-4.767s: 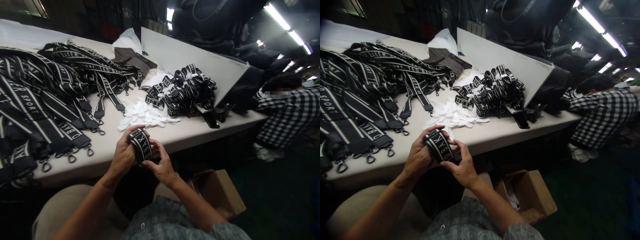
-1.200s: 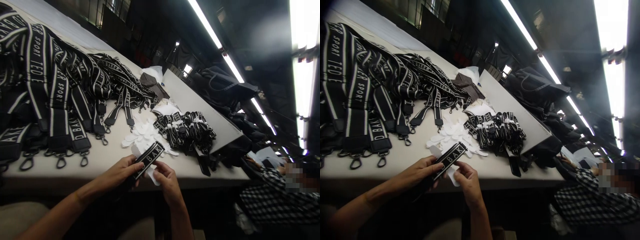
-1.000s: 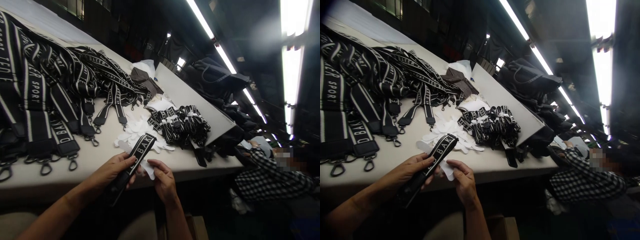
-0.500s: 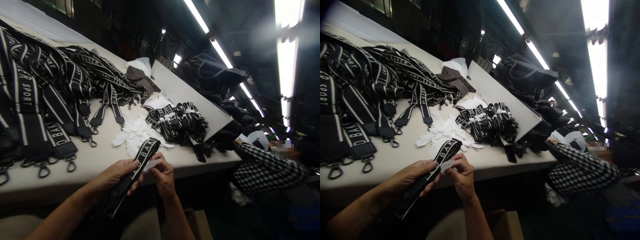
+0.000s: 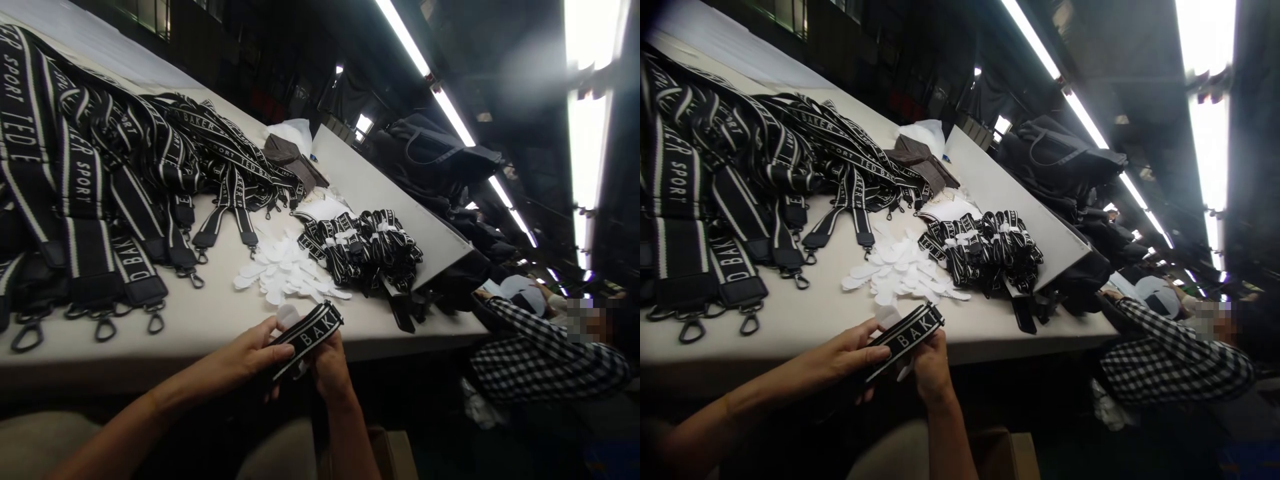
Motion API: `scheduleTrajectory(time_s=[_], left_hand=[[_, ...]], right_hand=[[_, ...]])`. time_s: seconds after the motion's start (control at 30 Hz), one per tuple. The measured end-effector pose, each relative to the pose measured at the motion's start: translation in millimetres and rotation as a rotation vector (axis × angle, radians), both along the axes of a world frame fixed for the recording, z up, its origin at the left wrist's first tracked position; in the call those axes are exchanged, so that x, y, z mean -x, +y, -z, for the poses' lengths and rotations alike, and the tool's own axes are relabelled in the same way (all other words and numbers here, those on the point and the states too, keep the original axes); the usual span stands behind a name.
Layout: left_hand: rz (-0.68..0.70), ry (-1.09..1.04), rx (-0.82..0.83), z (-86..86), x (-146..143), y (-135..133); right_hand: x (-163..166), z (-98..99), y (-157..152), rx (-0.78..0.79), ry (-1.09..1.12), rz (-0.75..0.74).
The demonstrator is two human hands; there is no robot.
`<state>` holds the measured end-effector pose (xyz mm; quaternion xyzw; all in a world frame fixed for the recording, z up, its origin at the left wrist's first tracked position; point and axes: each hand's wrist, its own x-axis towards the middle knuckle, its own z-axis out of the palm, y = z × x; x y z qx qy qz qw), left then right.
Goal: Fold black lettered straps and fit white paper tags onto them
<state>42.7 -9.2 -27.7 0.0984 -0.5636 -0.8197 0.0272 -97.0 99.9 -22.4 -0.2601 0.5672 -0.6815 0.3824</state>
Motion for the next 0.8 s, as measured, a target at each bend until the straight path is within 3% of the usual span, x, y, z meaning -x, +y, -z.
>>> scheduleTrajectory(time_s=[0.13,0.33,0.6,0.8], left_hand=[[0.021,0.017,0.008,-3.5,-2.2,-0.1],[-0.087,0.128,0.121,-3.2,6.2,2.5],[-0.191,0.137,0.112,0.3,10.5,-1.7],[-0.067,0.03,0.055,-3.4,5.5,-2.3]], right_hand=[[4.0,-3.3,6.8,-0.084,0.031,-0.1],[6.8,-9.2,13.2,-0.135,0.187,-0.275],[-5.5,6.8,13.8,-0.066,0.231,-0.063],[-6.8,8.9,11.0,-0.02,0.086,-0.092]])
